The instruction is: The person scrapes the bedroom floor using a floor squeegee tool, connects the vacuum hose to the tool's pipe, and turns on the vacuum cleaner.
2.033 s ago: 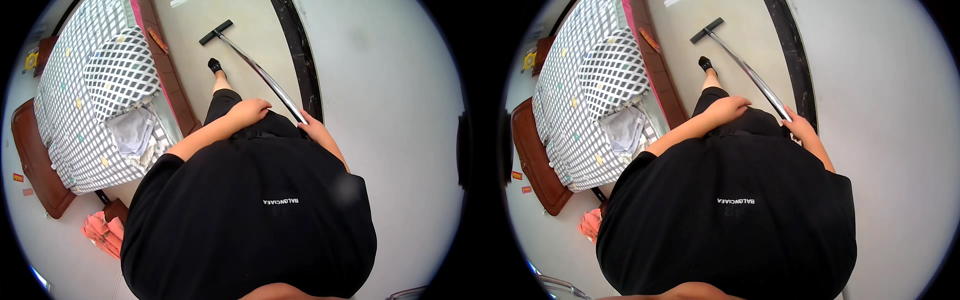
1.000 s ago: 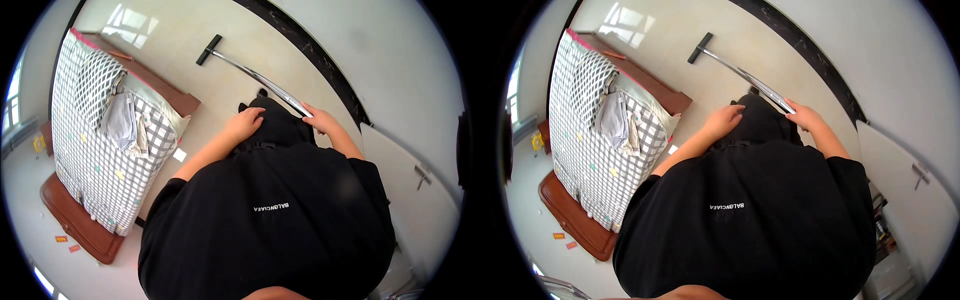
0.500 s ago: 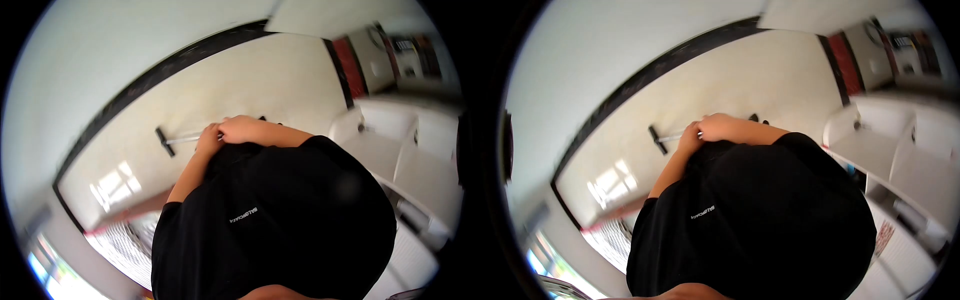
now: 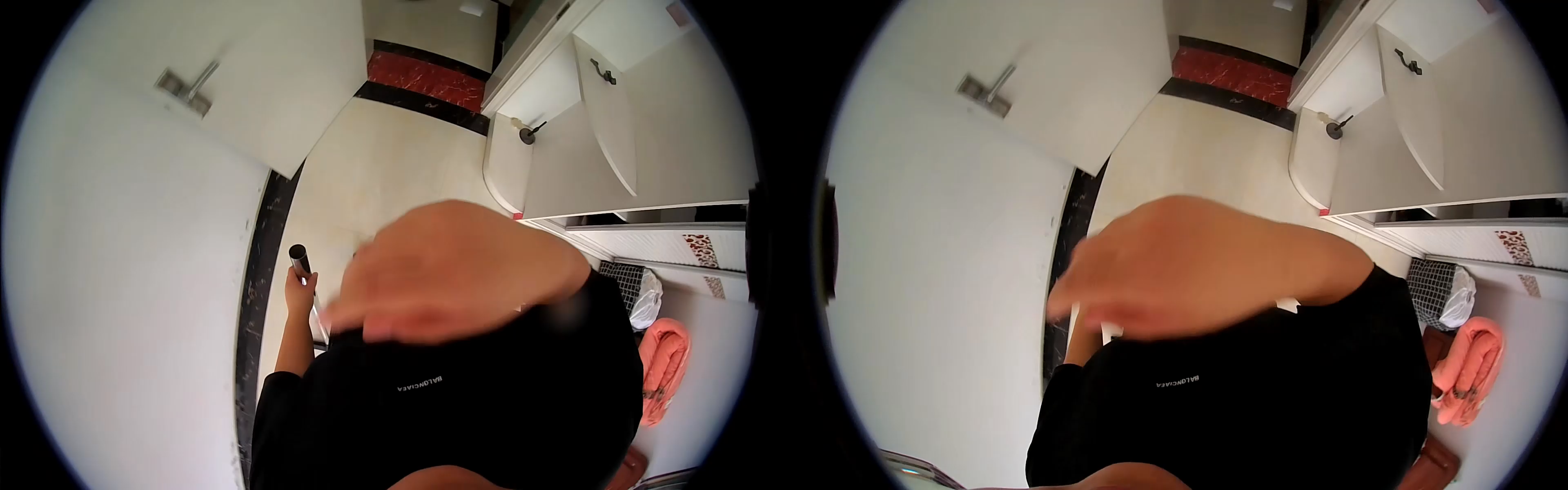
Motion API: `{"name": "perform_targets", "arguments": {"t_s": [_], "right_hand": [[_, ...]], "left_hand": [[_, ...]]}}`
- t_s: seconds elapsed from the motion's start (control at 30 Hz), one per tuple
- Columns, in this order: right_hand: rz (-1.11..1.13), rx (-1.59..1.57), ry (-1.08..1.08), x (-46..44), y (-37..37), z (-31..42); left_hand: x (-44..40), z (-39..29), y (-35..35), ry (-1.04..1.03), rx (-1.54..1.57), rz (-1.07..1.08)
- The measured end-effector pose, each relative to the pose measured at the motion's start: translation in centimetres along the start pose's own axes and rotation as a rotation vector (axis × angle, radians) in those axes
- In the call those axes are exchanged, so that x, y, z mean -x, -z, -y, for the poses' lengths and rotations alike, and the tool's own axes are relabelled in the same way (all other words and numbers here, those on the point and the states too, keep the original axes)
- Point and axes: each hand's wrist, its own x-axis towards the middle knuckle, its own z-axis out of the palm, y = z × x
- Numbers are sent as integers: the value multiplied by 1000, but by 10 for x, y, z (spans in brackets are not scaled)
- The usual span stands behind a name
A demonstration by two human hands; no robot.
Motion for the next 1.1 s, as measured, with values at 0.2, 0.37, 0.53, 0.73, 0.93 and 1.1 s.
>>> {"name": "perform_targets", "arguments": {"t_s": [0.2, 0.37, 0.53, 0.73, 0.93, 1.1], "right_hand": [[-185, 159, 247, -43, 68, -26], [-471, 289, 255, -47, 128, -66], [-748, 396, 281, -28, 177, -117], [-947, 473, 297, 10, 249, -179], [-991, 533, 328, 79, 375, -225], [-987, 186, 111, 173, 509, -274]], "left_hand": [[-153, -41, -26, -144, -23, 13], [-259, -132, -60, -143, 41, 135], [-357, -192, -106, -207, 54, 237], [-435, -276, -177, -194, 62, 290], [-483, -343, -235, -130, -22, 290], [-528, -450, -306, -201, -17, 257]]}}
